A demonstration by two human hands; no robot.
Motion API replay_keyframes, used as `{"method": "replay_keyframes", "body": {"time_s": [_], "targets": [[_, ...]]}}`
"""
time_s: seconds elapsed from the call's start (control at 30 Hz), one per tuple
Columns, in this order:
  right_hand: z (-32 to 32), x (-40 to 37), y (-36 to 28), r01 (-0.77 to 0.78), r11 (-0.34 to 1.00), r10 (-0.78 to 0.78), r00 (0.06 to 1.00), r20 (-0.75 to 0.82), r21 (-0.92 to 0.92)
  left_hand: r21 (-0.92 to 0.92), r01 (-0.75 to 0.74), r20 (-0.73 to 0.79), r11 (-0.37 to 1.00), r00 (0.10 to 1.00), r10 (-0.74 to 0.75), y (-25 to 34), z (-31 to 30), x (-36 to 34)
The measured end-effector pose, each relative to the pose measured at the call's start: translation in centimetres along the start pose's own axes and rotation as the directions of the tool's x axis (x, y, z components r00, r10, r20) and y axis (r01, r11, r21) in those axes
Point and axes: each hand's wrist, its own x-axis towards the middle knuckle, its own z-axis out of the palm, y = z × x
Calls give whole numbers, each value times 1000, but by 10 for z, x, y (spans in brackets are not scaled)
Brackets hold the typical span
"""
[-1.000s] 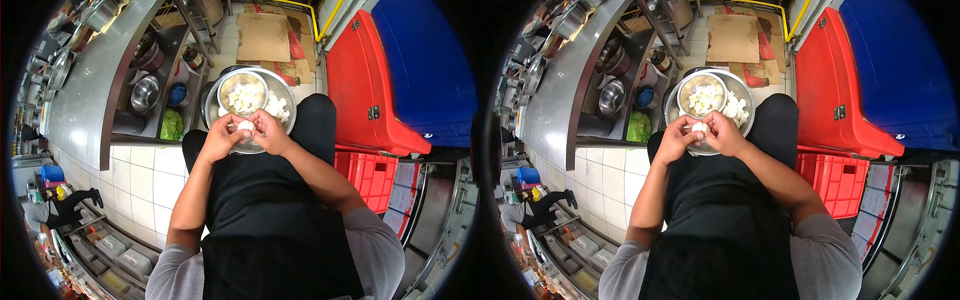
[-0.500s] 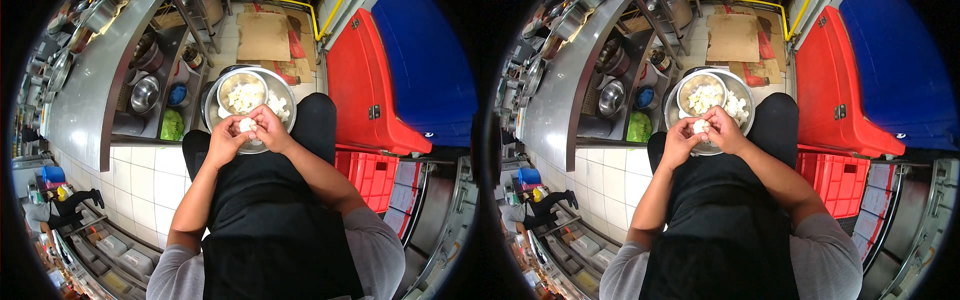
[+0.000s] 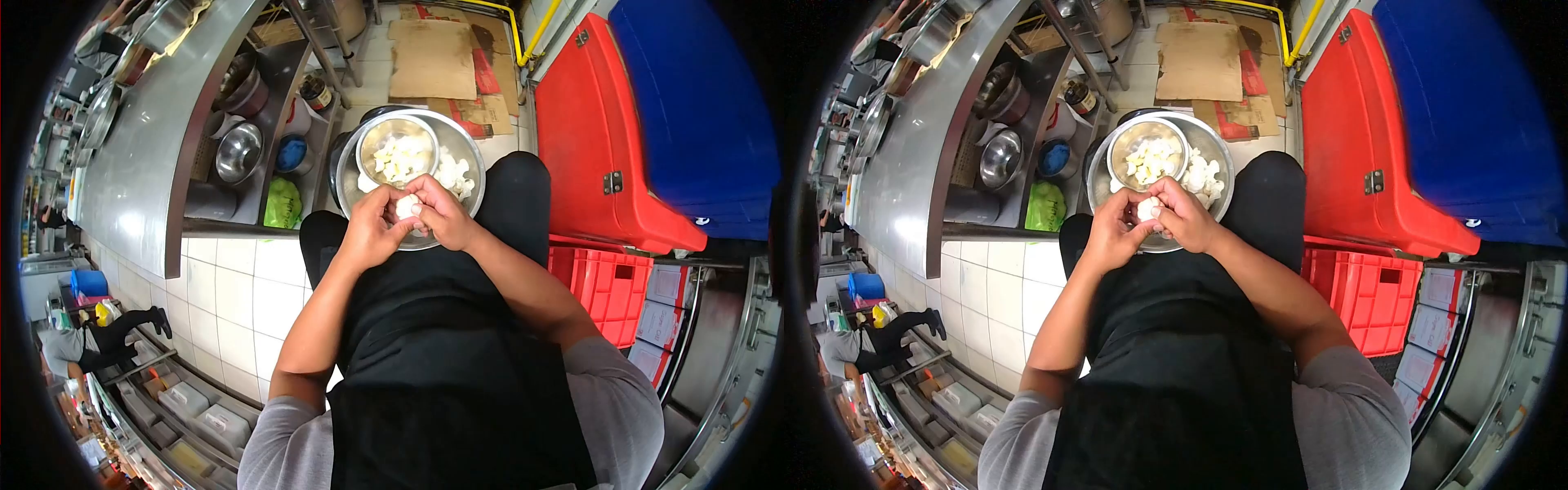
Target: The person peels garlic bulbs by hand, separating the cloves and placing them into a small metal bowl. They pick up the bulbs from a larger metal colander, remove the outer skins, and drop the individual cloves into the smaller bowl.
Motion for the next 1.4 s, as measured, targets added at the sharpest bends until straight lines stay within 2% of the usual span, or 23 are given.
{"method": "replay_keyframes", "body": {"time_s": [0.03, 0.1, 0.13, 0.2, 0.23, 0.3, 0.33, 0.4, 0.57, 0.6, 0.63, 0.67, 0.7, 0.77, 0.8, 0.93, 1.0, 1.03, 1.1, 1.17, 1.33, 1.37, 1.4], "targets": [[2, -1, -2, -1, 1000, 1, 1000, 0, 1, 0, 1, 1, 1000, 1000, -1, -2, -1, -1], [5, -4, -9, 139, 926, -160, 987, -33, -350, -30, 4, 42, 1000, 999, -3, -3, -2, -1], [5, -3, -9, 140, 926, -161, 987, -31, -351, -30, 3, 41, 1000, 999, -2, -3, -2, -2], [3, -3, -7, 151, 945, -179, 981, -73, -289, -355, 94, 71, 930, 995, -74, 2, 0, -1], [1, -2, -4, 152, 944, -180, 981, -70, -293, -357, 90, 67, 930, 995, -70, 5, 0, 1], [-3, 2, 9, 38, 982, -19, 995, -100, 184, -517, 128, 77, 847, 992, -102, 10, 0, 6], [-5, 6, 14, 36, 983, -19, 995, -96, 182, -518, 124, 73, 846, 992, -101, 8, -2, 9], [-11, 15, 23, -30, 930, 99, 980, -171, 367, -821, 295, 121, 489, 927, -356, -4, -8, 12], [0, 18, 2, 20, 918, 119, 938, -326, 395, -722, 407, 127, 560, 873, -471, -35, -9, 7], [2, 19, -1, 35, 921, 107, 935, -339, 388, -524, 382, 9, 761, 896, -443, -29, -1, 9], [3, 18, -1, 49, 923, 96, 931, -352, 381, -278, 345, -95, 896, 919, -383, -22, 6, 10], [0, 18, 4, 47, 923, 98, 931, -351, 382, -219, 263, -142, 940, 944, -298, -16, 9, 9], [-5, 18, 7, -10, 953, 124, 924, -363, 302, -219, 265, -141, 939, 944, -299, -10, 12, 9], [-12, 15, 15, -66, 973, 149, 911, -384, 220, 153, 9, -213, 988, 977, 25, 0, 16, 8], [-12, 14, 15, -104, 968, 184, 913, -364, 229, 246, -121, -158, 962, 974, 163, 1, 14, 10], [-11, 14, 13, -173, 964, 223, 938, -264, 201, 263, -94, -129, 960, 983, 132, -7, 3, 14], [-12, 16, 12, -128, 976, 165, 963, -212, 176, 11, 154, -51, 988, 987, -153, -7, -3, 16], [-12, 17, 12, -82, 985, 106, 982, -158, 153, 12, 154, -52, 988, 987, -153, -9, -8, 17], [-10, 14, 8, -45, 993, 58, 991, -118, 108, -299, 414, 66, 860, 908, -414, -13, -16, 19], [-5, 10, 4, -7, 998, 12, 997, -79, 65, -364, 392, 84, 845, 917, -390, -19, -15, 18], [7, 7, -2, 59, 965, -124, 961, -246, -255, -437, 355, 120, 826, 933, -338, -22, -6, 15], [6, 8, -2, 59, 964, -125, 960, -249, -259, -438, 353, 123, 826, 934, -334, -22, -3, 16], [2, 11, 0, 6, 997, -27, 964, -265, -79, -507, 358, 114, 784, 929, -351, -22, 1, 16]]}}
